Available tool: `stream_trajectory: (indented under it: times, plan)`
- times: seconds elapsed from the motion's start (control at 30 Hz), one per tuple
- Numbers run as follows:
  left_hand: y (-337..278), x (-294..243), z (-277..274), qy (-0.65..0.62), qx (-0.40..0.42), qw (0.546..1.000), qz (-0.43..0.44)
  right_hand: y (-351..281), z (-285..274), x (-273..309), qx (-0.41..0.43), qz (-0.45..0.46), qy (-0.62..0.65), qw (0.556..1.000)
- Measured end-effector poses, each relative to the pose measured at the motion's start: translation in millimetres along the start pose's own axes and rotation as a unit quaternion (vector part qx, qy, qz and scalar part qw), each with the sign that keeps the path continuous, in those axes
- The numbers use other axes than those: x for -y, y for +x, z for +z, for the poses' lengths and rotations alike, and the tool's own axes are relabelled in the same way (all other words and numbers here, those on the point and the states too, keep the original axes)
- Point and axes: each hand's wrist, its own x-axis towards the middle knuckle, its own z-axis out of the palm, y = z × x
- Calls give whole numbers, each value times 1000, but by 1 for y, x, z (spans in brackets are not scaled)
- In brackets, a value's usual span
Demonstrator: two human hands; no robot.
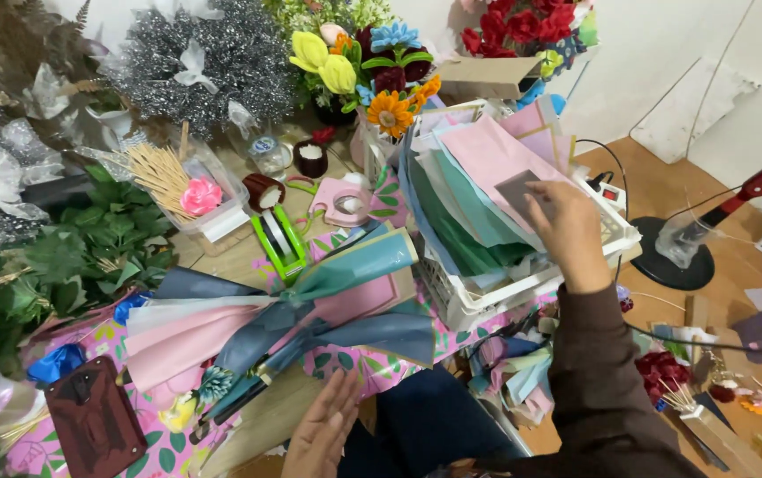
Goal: Assembling a flower bouquet by wrapping artificial flowers in decorative paper and securing with a stapler
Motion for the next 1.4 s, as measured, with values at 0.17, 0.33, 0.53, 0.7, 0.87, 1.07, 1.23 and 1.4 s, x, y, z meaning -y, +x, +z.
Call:
stream_trajectory:
  times: [0.17,0.33,0.53,0.7,0.87,1.07,1.23,1.4]
  plan:
    - [-9,-1,-4,31,-48,998,-34,24,40,-51,226,71,-11,971]
    - [-7,1,-4,-8,-57,994,-92,36,49,-51,289,78,-101,949]
    - [1,7,8,21,-50,998,-39,12,83,-98,301,106,-116,941]
    - [2,-8,27,40,-49,995,-75,27,28,-54,45,250,286,924]
    - [2,-30,59,105,-66,992,-15,23,23,-43,6,331,614,716]
    - [12,-50,115,230,-52,950,203,-24,-20,77,81,197,664,717]
    - [9,-32,120,148,-65,971,179,-70,-18,157,307,1,498,811]
    - [2,-14,100,104,-214,952,194,-84,1,190,355,8,480,802]
